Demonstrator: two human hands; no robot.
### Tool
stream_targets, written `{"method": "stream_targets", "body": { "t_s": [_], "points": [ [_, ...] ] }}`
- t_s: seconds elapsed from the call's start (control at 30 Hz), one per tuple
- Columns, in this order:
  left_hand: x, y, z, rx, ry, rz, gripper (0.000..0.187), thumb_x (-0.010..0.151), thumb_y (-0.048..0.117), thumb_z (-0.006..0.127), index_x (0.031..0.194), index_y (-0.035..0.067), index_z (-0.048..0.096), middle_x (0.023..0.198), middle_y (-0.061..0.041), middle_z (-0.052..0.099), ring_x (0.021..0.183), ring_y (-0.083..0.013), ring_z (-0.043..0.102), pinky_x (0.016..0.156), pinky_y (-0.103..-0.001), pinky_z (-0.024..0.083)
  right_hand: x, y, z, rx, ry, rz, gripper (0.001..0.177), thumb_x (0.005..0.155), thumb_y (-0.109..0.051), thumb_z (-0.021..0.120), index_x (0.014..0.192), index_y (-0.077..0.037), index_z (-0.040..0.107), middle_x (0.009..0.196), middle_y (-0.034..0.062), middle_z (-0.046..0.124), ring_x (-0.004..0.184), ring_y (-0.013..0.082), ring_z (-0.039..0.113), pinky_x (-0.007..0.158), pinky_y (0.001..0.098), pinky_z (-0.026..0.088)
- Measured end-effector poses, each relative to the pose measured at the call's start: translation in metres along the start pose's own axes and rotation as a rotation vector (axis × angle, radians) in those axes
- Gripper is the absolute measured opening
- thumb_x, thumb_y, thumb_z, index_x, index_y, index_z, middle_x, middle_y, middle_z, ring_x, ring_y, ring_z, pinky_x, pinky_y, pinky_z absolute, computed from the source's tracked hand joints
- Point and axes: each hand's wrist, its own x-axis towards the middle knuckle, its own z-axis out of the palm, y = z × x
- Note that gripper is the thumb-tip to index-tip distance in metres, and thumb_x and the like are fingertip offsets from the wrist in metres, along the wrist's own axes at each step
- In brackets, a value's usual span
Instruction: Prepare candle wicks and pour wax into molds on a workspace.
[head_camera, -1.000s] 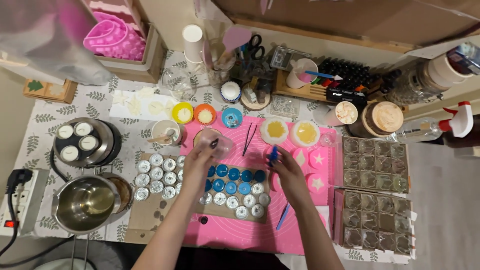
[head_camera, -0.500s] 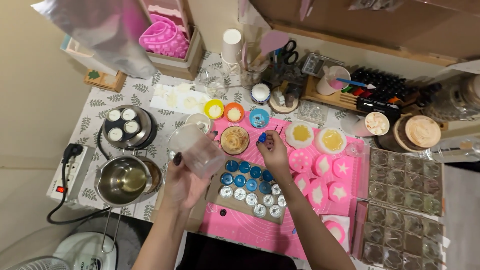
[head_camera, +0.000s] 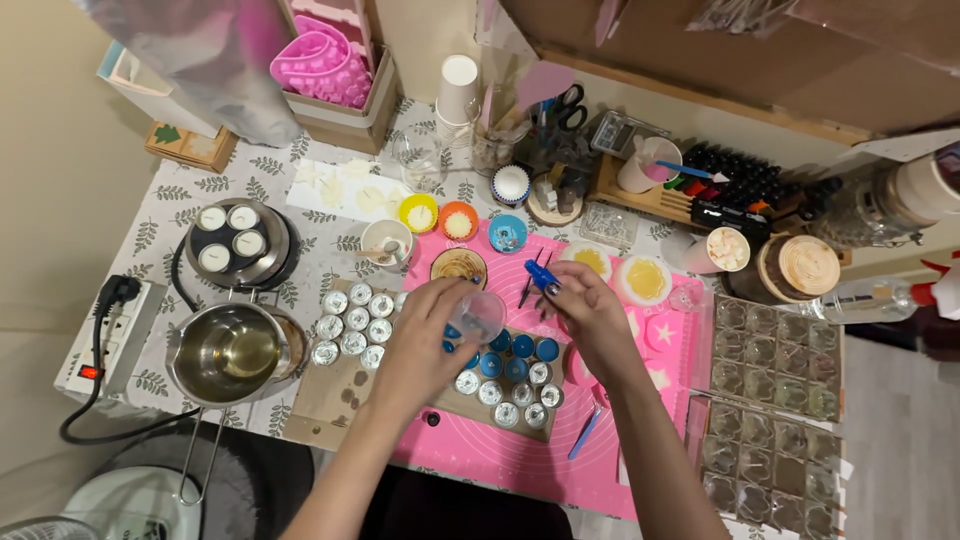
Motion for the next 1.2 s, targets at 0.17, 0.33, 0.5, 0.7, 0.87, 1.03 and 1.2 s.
{"method": "stream_targets", "body": {
  "t_s": [0.17,0.33,0.5,0.7,0.87,1.03,1.2],
  "points": [
    [0.002,0.012,-0.007,-0.114,0.112,-0.085,0.064,0.072,0.009,0.083,0.13,0.008,0.059,0.132,-0.013,0.061,0.124,-0.0344,0.06,0.105,-0.042,0.049,-0.01,0.003,-0.005,0.337,-0.123,-0.016,0.025,0.103,-0.014,0.057,0.122,0.002,0.058,0.093,0.0074,0.065,0.083,0.0142,0.062,0.08,0.0286,0.052],
    [-0.009,0.01,-0.013,-0.226,0.132,-0.111,0.064,0.071,0.009,0.083,0.13,0.008,0.059,0.132,-0.012,0.062,0.123,-0.0317,0.063,0.102,-0.04,0.051,-0.024,-0.007,0.025,0.528,-0.038,0.135,0.029,0.105,-0.029,0.055,0.122,-0.006,0.059,0.08,0.001,0.056,0.069,0.0128,0.052,0.061,0.0274,0.043],
    [-0.02,0.0,-0.013,-0.26,0.139,-0.135,0.063,0.072,0.008,0.083,0.131,0.008,0.058,0.132,-0.012,0.063,0.125,-0.0289,0.064,0.102,-0.038,0.052,-0.015,0.041,0.0,0.869,-0.334,0.176,0.034,0.12,-0.035,0.053,0.109,-0.003,0.051,0.089,0.0056,0.057,0.078,0.0177,0.053,0.072,0.0327,0.045],
    [-0.006,-0.046,0.032,-0.341,0.117,-0.344,0.061,0.07,0.008,0.083,0.128,0.009,0.063,0.122,-0.011,0.07,0.114,-0.0289,0.069,0.098,-0.038,0.054,-0.02,0.033,-0.008,0.653,0.092,0.203,0.027,0.101,-0.019,0.056,0.124,-0.005,0.057,0.098,0.0095,0.067,0.089,0.0194,0.064,0.081,0.0289,0.051],
    [0.017,-0.097,0.087,-0.289,0.088,-0.456,0.055,0.076,0.011,0.082,0.129,0.007,0.064,0.119,-0.014,0.073,0.113,-0.03,0.071,0.099,-0.037,0.056,-0.025,0.043,-0.041,0.581,0.043,0.066,0.029,0.101,-0.016,0.06,0.126,-0.002,0.057,0.105,0.0147,0.067,0.097,0.026,0.067,0.084,0.0352,0.052],
    [0.026,-0.109,0.106,-0.308,0.238,-0.438,0.065,0.072,0.004,0.08,0.134,0.005,0.061,0.124,-0.017,0.07,0.115,-0.0321,0.068,0.098,-0.039,0.053,-0.04,0.045,-0.052,0.496,0.09,0.062,0.032,0.099,-0.016,0.057,0.127,-0.002,0.057,0.109,0.0153,0.068,0.101,0.0269,0.067,0.091,0.0392,0.053],
    [0.002,-0.101,0.09,-0.185,0.249,-0.406,0.088,0.066,0.008,0.088,0.142,-0.005,0.045,0.126,-0.024,0.063,0.115,-0.038,0.062,0.095,-0.042,0.05,-0.044,0.038,-0.031,0.375,0.135,0.122,0.037,0.096,-0.016,0.054,0.131,-0.003,0.058,0.121,0.0135,0.068,0.106,0.027,0.064,0.098,0.0417,0.05]
  ]
}}
